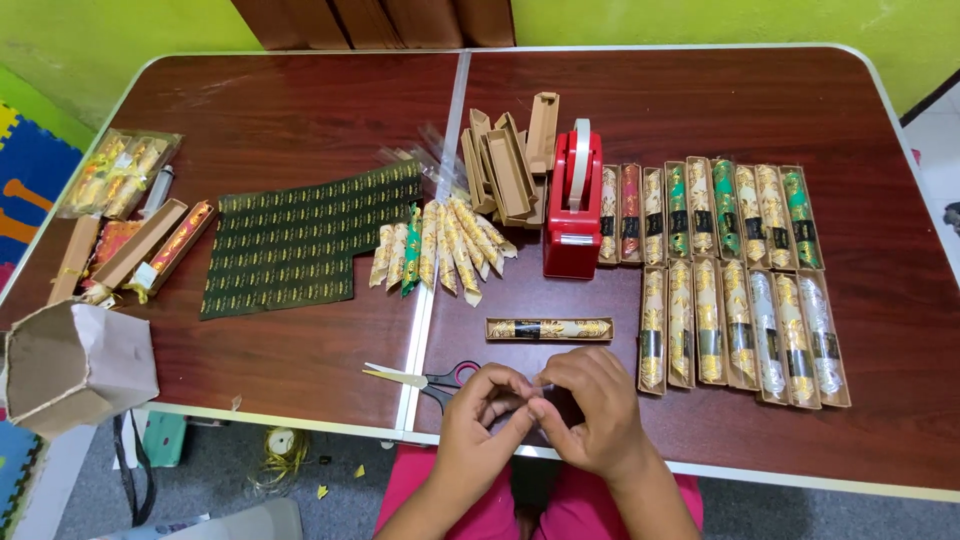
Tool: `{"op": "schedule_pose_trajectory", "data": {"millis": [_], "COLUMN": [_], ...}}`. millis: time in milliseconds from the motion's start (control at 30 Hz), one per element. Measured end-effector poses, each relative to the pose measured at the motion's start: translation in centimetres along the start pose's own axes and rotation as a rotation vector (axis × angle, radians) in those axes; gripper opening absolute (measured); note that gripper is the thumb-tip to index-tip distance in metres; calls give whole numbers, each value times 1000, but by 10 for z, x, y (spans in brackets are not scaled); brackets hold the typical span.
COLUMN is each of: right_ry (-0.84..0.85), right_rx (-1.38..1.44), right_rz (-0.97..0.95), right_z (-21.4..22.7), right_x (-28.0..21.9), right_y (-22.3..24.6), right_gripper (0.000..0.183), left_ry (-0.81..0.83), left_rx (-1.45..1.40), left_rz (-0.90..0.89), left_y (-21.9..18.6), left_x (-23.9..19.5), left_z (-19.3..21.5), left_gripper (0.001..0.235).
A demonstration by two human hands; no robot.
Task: The person cuts a sheet of black labels with gold text using scissors, then trims a small label and applies it to a cylindrical candle inside a cardboard box. They use tape to secure the label and place the finished box with other packaged candles.
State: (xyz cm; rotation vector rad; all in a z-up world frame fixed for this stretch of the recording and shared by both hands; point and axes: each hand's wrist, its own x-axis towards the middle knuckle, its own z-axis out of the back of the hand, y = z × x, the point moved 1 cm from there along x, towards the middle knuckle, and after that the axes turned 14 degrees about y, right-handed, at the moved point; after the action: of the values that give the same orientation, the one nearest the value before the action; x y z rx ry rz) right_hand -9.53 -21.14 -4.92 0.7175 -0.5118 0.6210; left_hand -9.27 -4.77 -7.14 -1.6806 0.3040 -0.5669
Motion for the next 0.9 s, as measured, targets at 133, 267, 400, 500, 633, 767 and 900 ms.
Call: {"op": "schedule_pose_trajectory", "data": {"millis": [133, 267, 400, 500, 633, 767, 900], "right_ry": [43, 114, 100, 39, -14, -56, -77], "right_rx": [59, 74, -76, -136, -166, -158, -193], "right_rz": [-17, -55, -74, -25, -16, -1, -9], "right_z": [6, 3, -5, -4, -3, -2, -1], "right_x": [12, 8, 0, 3, 4, 4, 5], "right_y": [7, 5, -4, -2, -1, -1, 0], "right_gripper": [28, 27, 45, 42, 31, 27, 26], "left_ry": [-53, -153, -232, -230, -220, -183, -190], "left_rx": [-59, -150, -372, -408, -448, -348, -251], "left_rz": [-10, -54, -96, -125, -137, -91, -37], "left_y": [9, 6, 7, 12, 17, 7, -2], "left_x": [0, 0, 6, 5, 5, 2, 1], "left_z": [1, 4, 7, 4, 5, 10, 17], "left_gripper": [14, 18, 18, 20, 21, 18, 23]}}
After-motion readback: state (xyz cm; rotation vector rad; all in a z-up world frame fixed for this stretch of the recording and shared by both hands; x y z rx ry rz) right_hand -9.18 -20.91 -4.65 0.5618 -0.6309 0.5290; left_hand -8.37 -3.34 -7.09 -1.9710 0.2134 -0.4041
